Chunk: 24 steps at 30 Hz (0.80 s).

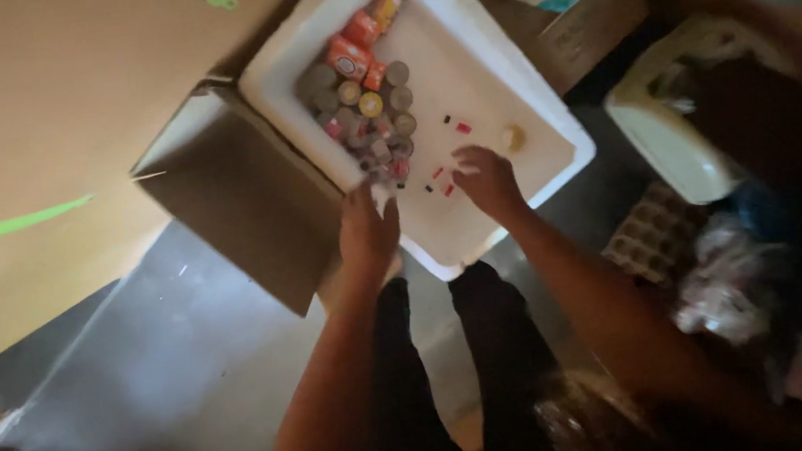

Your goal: Organize various canned food items on shelves and in a small storage bin.

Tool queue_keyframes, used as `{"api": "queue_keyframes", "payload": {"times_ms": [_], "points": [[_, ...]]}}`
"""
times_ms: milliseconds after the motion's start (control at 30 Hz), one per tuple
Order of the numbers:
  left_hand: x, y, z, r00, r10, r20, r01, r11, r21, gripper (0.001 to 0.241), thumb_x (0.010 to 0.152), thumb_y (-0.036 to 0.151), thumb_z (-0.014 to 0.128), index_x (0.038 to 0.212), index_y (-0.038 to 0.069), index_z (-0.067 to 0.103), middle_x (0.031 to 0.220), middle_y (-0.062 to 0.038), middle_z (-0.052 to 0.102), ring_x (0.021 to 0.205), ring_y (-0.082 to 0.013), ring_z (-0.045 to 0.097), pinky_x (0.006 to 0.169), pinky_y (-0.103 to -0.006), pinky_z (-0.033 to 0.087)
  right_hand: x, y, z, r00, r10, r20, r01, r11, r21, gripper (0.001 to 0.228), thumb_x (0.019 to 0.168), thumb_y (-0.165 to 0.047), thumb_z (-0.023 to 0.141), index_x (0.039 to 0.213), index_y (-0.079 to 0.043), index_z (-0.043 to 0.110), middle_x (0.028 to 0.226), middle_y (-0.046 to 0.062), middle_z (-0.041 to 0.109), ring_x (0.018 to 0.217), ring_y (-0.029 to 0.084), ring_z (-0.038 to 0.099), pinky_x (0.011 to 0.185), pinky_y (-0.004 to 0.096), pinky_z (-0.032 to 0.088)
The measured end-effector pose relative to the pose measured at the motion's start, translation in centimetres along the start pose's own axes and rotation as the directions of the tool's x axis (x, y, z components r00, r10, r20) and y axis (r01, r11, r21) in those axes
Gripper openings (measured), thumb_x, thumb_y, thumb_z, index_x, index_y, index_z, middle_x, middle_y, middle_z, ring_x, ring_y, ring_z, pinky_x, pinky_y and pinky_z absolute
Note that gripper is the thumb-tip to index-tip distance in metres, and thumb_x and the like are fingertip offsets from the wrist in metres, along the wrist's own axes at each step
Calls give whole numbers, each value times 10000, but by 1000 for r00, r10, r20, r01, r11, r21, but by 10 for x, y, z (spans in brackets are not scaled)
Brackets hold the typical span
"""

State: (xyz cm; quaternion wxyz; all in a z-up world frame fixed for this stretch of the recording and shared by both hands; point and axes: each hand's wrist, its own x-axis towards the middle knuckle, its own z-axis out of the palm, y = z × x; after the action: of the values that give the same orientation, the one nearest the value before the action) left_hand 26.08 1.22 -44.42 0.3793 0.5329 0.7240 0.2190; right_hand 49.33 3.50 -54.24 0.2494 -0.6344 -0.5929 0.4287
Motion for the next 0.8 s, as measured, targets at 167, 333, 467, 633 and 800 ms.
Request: {"api": "queue_keyframes", "payload": {"times_ms": [167,333,467,633,800], "points": [[117,-74,68,993,112,39,-116,986,118,488,930,153,661,1385,27,537,1253,-248,630,1142,-450,605,951,-529,488,109,102,78,1000,8,-19,-8,1000,5,373,897,-108,738,1256,-45,658,1261,165,691,1072,280,723,911,385,601],[196,-119,119,994,75,79,-84,990,116,525,948,106,620,1454,46,489,1363,-249,592,1242,-425,569,1001,-501,474,206,163,140,986,-165,-4,154,929,-336,461,977,-224,733,1383,-56,594,1378,188,627,1267,365,606,1060,482,526],[226,-133,134,994,19,112,-20,1000,10,594,909,56,622,1484,83,476,1416,-215,591,1293,-386,566,1028,-463,475,260,115,166,978,184,96,-138,924,-356,608,968,-303,692,1476,-83,439,1446,247,466,1219,415,564,922,510,526],[241,-169,159,983,122,135,-127,992,26,682,894,26,668,1519,51,397,1480,-240,520,1342,-399,525,1054,-462,452,270,119,183,933,307,188,-185,858,-479,571,887,-290,715,1376,-87,502,1305,230,545,1160,413,594,884,498,555],[218,-150,142,983,98,152,-92,995,-46,760,882,11,678,1566,60,349,1525,-242,496,1382,-384,524,1078,-446,475,237,125,153,991,63,-118,-101,929,-355,274,1045,-166,666,1313,-119,632,1229,196,646,1099,372,669,859,475,581]]}}
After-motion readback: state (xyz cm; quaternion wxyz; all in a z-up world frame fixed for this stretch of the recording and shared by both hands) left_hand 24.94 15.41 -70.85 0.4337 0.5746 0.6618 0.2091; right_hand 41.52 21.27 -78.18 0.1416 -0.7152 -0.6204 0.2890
